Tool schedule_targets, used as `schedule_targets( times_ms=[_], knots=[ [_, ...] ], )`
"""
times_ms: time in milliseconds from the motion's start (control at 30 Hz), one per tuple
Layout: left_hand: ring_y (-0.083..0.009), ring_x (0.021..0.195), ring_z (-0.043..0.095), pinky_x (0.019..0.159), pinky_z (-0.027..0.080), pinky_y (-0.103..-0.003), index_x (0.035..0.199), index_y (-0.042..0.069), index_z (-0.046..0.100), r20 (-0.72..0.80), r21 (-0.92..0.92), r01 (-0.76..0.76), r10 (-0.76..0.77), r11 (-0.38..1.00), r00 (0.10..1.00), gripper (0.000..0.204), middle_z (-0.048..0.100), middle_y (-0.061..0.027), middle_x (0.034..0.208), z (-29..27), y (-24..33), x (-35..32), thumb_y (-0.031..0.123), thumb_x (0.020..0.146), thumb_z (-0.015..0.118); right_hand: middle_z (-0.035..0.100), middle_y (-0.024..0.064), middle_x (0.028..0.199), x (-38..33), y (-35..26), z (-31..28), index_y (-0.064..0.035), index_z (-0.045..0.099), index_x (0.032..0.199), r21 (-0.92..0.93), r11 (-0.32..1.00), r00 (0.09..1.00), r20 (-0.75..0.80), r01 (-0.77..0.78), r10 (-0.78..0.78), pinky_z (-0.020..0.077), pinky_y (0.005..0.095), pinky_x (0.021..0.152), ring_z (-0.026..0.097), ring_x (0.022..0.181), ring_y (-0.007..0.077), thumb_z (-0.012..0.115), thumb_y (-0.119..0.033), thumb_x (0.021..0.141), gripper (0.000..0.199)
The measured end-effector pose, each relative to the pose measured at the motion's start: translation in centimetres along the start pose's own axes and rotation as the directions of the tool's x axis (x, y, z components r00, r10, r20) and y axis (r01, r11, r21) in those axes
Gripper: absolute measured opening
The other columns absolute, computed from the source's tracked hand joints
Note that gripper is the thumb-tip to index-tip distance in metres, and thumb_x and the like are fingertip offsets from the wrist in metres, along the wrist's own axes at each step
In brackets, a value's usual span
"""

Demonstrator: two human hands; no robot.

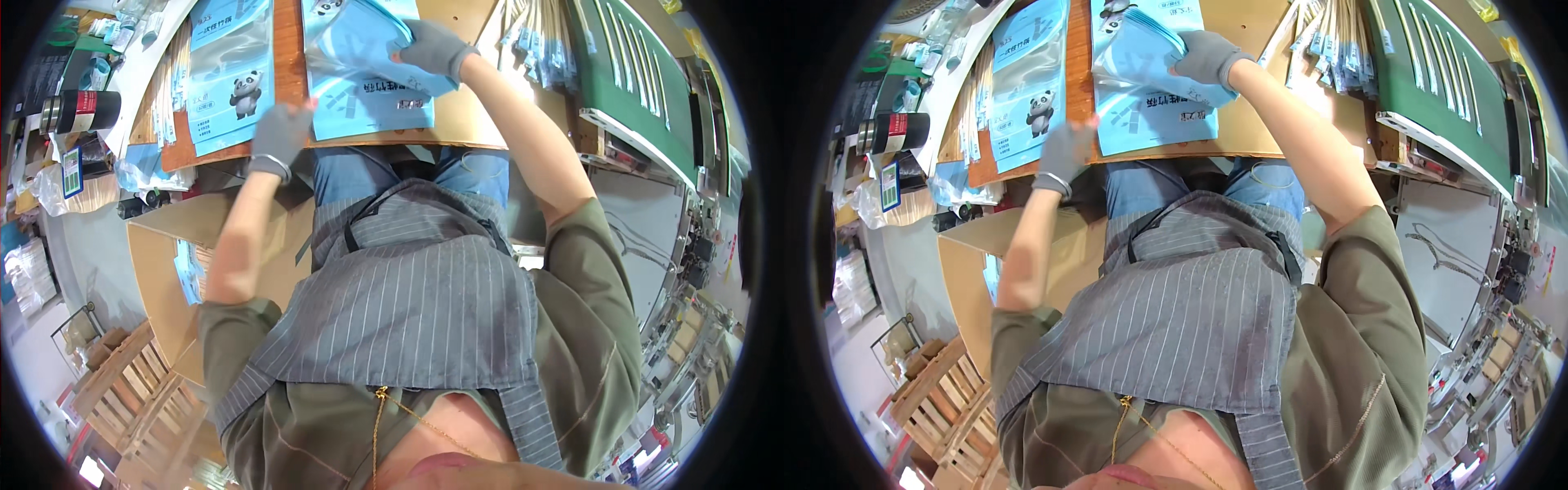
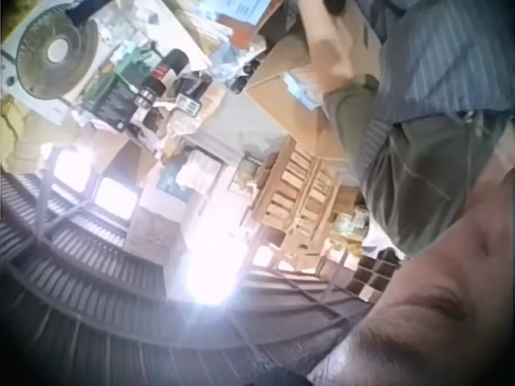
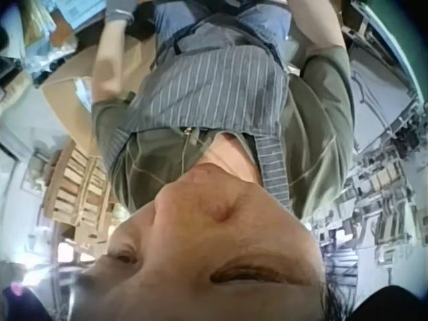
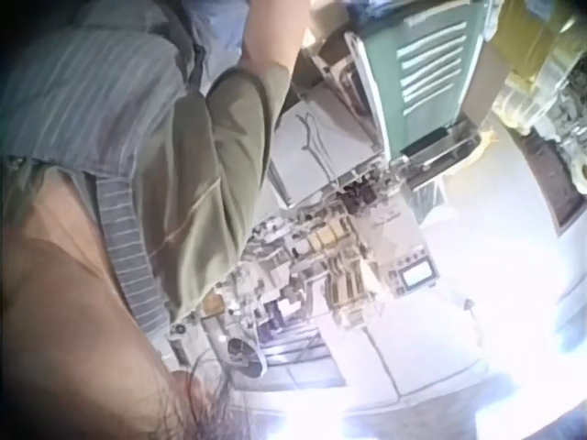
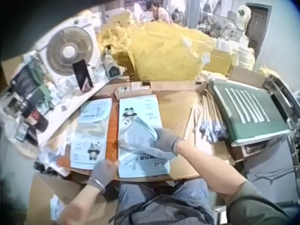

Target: Packing bundles of wooden sticks into plastic bags and placing them in boxes.

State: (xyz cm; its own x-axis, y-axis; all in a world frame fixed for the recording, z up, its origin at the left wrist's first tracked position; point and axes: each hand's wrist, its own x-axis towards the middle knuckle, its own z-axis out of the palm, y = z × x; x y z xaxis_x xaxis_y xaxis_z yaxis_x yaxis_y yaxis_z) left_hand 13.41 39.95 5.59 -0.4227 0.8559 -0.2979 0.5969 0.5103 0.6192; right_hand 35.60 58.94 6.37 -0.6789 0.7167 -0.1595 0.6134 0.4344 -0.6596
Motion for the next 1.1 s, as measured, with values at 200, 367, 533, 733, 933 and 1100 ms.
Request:
schedule_targets(
  times_ms=[200, 367, 533, 733, 933, 1100],
  knots=[
    [-0.0167, 0.065, 0.065, 0.047, 0.045, -0.024, 0.104, -0.007, 0.059, 0.335, -0.487, 0.395, -0.25, 0.779, 0.908, 0.043, 0.064, -0.0127, 0.084, 0.9, -1.0, -1.7, 0.027, 0.081, 0.072, 0.065, 0.018, 0.105, -0.2, -0.1, 0.5, -0.0071, 0.061, 0.115, 0.056, 0.998, 0.997, 0.081, 0.0, -0.005, 0.0463, 0.037, 0.088, 0.061, 0.099, 0.0323, 0.067, -0.024, 0.075, 0.044],
    [-0.0177, 0.059, 0.064, 0.044, 0.044, -0.024, 0.114, -0.012, 0.051, 0.188, -0.539, 0.235, -0.156, 0.809, 0.97, 0.042, 0.065, -0.0192, 0.081, -0.9, 1.3, -1.2, 0.012, 0.082, 0.066, 0.066, 0.0191, 0.103, -1.4, -1.6, 0.7, -0.0071, 0.058, 0.119, -0.003, 0.999, 0.999, 0.019, 0.047, -0.047, 0.0473, 0.037, 0.086, 0.063, 0.096, 0.0328, 0.067, -0.024, 0.077, 0.046],
    [-0.0143, 0.06, 0.062, 0.046, 0.046, -0.022, 0.115, -0.008, 0.053, 0.181, -0.501, 0.126, -0.039, 0.856, 0.983, 0.037, 0.066, -0.0139, 0.082, -3.3, 4.8, 0.7, 0.009, 0.084, 0.063, 0.066, 0.0207, 0.102, -2.1, -2.0, 0.9, -0.0089, 0.054, 0.125, -0.097, 0.992, 0.996, -0.032, 0.076, -0.079, 0.0485, 0.0384, 0.084, 0.063, 0.094, 0.0352, 0.07, -0.028, 0.077, 0.054],
    [-0.0209, 0.081, 0.067, 0.065, 0.055, -0.025, 0.114, -0.007, 0.055, 0.108, -0.672, 0.026, 0.063, 0.74, 0.992, 0.03, 0.065, -0.0164, 0.098, -2.5, 6.5, 3.4, 0.01, 0.089, 0.054, 0.066, 0.019, 0.096, -4.8, -3.8, 2.2, -0.0092, 0.058, 0.114, -0.258, 0.952, 0.972, -0.117, 0.167, -0.202, 0.0495, 0.0431, 0.079, 0.063, 0.09, 0.0375, 0.068, -0.027, 0.079, 0.041],
    [-0.0171, 0.069, 0.06, 0.06, 0.046, -0.027, 0.093, -0.002, 0.062, -0.179, -0.028, -0.139, 0.132, 0.99, 0.975, 0.037, 0.062, -0.0081, 0.074, 0.7, -1.2, 3.3, 0.032, 0.081, 0.07, 0.066, 0.0201, 0.099, -2.6, -2.1, 0.4, -0.0086, 0.059, 0.114, 0.01, 0.998, 0.996, -0.074, 0.059, -0.058, 0.0484, 0.0405, 0.082, 0.063, 0.093, 0.0357, 0.066, -0.02, 0.078, 0.039],
    [-0.0117, 0.049, 0.044, 0.046, 0.036, -0.026, 0.078, 0.002, 0.062, 0.233, -0.567, 0.298, -0.198, 0.768, 0.952, 0.038, 0.052, -0.0015, 0.062, 2.0, -1.8, 1.3, 0.038, 0.078, 0.072, 0.065, 0.0191, 0.105, -1.7, -0.7, 0.7, -0.0075, 0.059, 0.117, 0.049, 0.999, 0.999, -0.026, 0.021, -0.02, 0.0471, 0.0373, 0.088, 0.061, 0.099, 0.0337, 0.066, -0.025, 0.074, 0.046]
  ],
)
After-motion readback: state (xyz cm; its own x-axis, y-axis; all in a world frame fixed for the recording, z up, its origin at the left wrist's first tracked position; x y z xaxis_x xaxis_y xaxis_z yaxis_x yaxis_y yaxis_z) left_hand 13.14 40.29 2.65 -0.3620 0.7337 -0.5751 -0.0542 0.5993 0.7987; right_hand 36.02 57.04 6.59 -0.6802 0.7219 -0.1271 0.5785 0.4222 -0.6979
